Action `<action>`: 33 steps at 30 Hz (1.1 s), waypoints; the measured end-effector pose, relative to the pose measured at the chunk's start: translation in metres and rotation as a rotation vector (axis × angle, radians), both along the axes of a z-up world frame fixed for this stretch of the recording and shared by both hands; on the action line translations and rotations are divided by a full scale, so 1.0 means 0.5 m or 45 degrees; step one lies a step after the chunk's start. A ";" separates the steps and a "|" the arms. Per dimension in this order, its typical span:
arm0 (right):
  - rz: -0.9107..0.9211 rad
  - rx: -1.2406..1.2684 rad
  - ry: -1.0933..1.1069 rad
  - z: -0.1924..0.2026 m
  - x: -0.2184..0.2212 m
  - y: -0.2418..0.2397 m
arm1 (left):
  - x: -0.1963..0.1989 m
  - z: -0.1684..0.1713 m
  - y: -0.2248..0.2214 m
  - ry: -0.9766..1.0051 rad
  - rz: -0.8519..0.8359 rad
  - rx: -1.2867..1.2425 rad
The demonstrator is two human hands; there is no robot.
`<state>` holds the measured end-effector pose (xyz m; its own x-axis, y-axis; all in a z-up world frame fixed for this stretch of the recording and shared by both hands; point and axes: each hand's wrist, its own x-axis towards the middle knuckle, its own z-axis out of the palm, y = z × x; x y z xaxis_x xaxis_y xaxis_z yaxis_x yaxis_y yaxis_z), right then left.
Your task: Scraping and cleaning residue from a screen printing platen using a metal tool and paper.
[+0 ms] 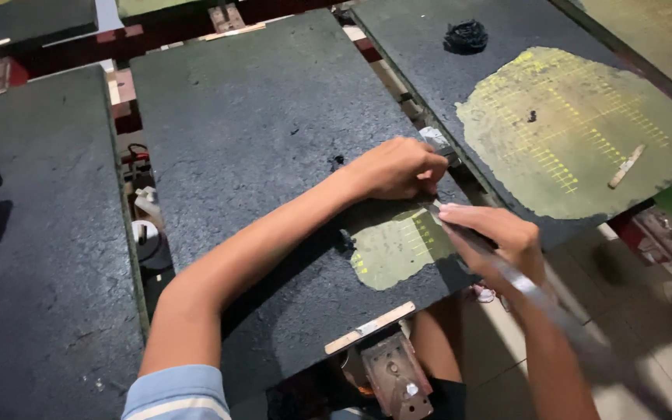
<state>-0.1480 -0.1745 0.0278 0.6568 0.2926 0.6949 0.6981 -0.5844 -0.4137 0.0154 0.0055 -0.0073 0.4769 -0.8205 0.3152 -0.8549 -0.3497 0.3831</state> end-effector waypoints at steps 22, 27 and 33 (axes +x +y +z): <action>-0.393 -0.771 -0.432 -0.092 -0.004 -0.026 | 0.013 -0.022 -0.017 0.113 0.203 -0.096; -0.474 -0.786 -0.452 -0.074 -0.020 -0.001 | 0.010 -0.030 -0.016 0.075 0.191 -0.129; -0.485 -0.768 -0.471 -0.090 0.034 0.019 | 0.013 -0.027 -0.014 0.135 0.209 -0.136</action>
<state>-0.1313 -0.1647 -0.0170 0.5455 0.4892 0.6805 0.4356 -0.8592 0.2684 0.0221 -0.0014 -0.0207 0.6365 -0.6937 0.3371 -0.7428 -0.4338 0.5099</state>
